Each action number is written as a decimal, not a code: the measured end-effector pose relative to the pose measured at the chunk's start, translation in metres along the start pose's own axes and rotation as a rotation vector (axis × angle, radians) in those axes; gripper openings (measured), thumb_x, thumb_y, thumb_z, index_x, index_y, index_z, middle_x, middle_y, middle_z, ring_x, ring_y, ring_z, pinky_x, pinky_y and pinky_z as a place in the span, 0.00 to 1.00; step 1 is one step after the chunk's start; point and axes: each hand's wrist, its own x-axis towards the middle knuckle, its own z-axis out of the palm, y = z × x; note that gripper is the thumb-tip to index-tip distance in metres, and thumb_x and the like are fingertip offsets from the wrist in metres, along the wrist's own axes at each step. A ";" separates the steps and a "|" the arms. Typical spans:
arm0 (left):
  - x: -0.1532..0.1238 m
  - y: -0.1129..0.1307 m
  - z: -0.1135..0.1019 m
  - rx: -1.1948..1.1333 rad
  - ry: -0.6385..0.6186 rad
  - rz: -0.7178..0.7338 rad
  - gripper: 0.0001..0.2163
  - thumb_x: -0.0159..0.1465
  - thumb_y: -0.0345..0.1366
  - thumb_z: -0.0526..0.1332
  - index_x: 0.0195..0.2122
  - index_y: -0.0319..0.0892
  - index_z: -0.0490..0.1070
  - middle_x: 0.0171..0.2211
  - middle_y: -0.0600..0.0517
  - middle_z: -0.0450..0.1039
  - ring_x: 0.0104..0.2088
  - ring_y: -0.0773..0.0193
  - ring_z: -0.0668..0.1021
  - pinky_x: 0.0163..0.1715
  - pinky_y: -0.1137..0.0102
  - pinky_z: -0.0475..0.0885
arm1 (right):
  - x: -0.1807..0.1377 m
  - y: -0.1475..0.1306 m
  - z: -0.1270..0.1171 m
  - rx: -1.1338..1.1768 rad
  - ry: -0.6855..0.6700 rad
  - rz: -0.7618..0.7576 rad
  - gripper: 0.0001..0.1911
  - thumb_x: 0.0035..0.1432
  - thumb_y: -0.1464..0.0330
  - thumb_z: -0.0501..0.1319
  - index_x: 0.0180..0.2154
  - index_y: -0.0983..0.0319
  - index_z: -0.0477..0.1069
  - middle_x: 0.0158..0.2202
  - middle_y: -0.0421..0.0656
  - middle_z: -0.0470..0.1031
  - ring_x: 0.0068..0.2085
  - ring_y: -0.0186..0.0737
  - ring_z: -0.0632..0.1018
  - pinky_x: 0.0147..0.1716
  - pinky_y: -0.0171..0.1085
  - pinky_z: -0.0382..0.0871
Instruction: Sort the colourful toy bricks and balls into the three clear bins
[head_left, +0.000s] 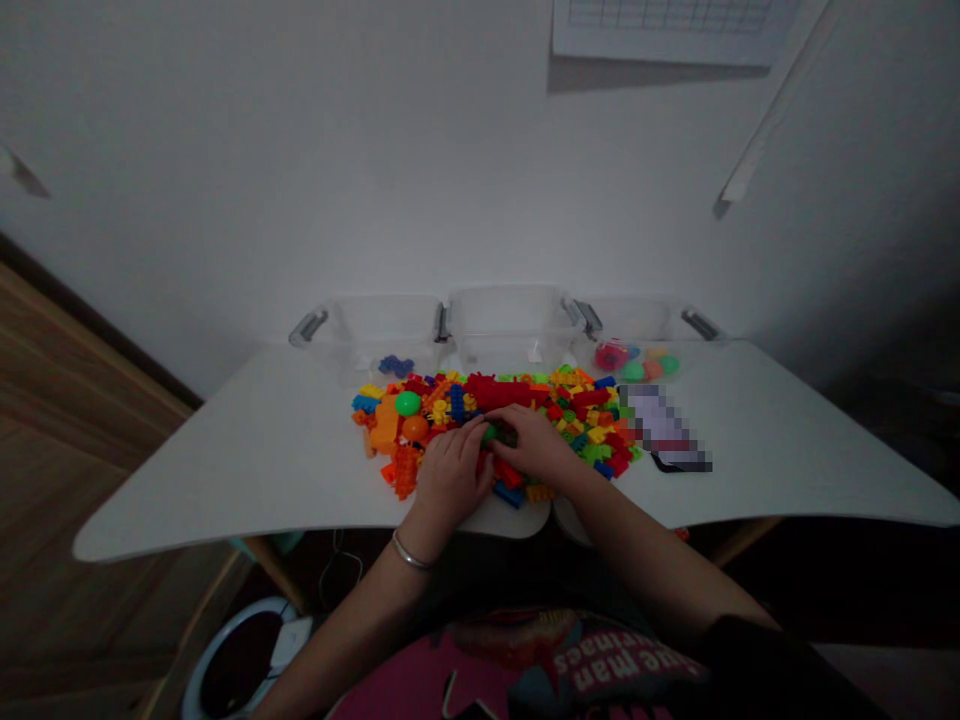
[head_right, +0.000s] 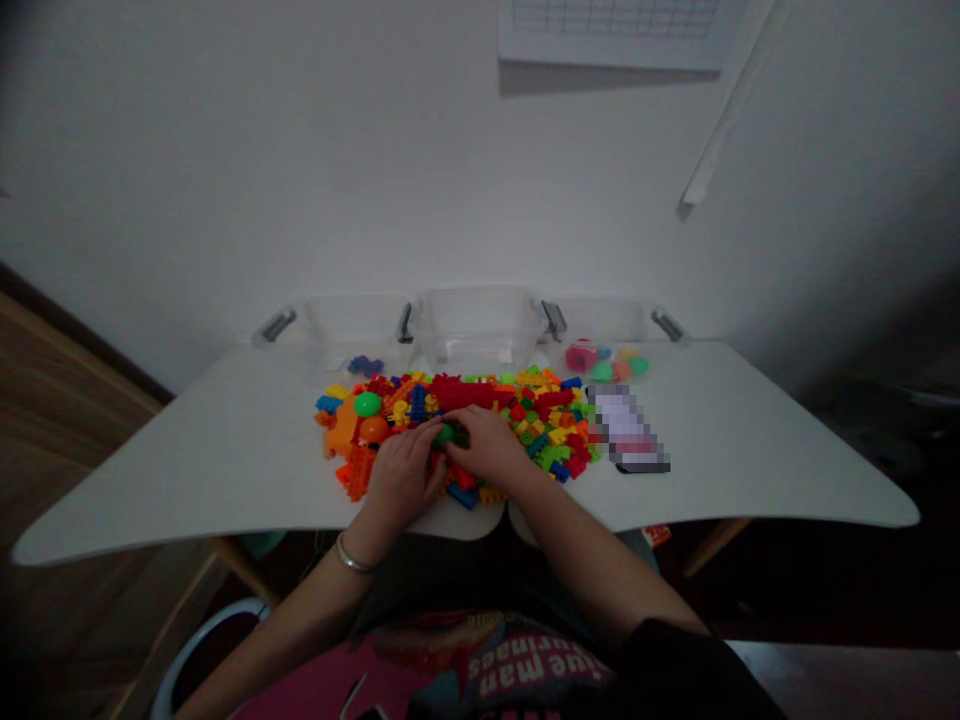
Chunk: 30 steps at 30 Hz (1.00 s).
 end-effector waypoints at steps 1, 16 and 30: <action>0.000 -0.001 0.001 -0.014 0.012 0.011 0.15 0.63 0.31 0.56 0.52 0.38 0.65 0.53 0.42 0.73 0.45 0.53 0.78 0.44 0.59 0.74 | 0.000 -0.001 -0.001 -0.014 -0.009 0.006 0.19 0.53 0.71 0.62 0.48 0.63 0.74 0.46 0.48 0.77 0.47 0.45 0.77 0.49 0.44 0.69; 0.000 0.000 -0.003 0.044 0.092 0.051 0.14 0.62 0.30 0.57 0.50 0.38 0.68 0.49 0.43 0.76 0.43 0.55 0.79 0.41 0.61 0.73 | -0.006 0.010 -0.010 0.138 0.164 -0.067 0.19 0.52 0.71 0.60 0.48 0.61 0.71 0.47 0.48 0.74 0.49 0.44 0.75 0.50 0.45 0.70; 0.001 0.003 -0.008 0.050 0.074 0.040 0.11 0.62 0.31 0.57 0.46 0.41 0.73 0.48 0.46 0.77 0.42 0.56 0.78 0.43 0.59 0.67 | 0.016 0.115 -0.128 -0.186 0.910 0.188 0.19 0.54 0.64 0.58 0.48 0.60 0.71 0.47 0.49 0.70 0.47 0.45 0.74 0.41 0.43 0.74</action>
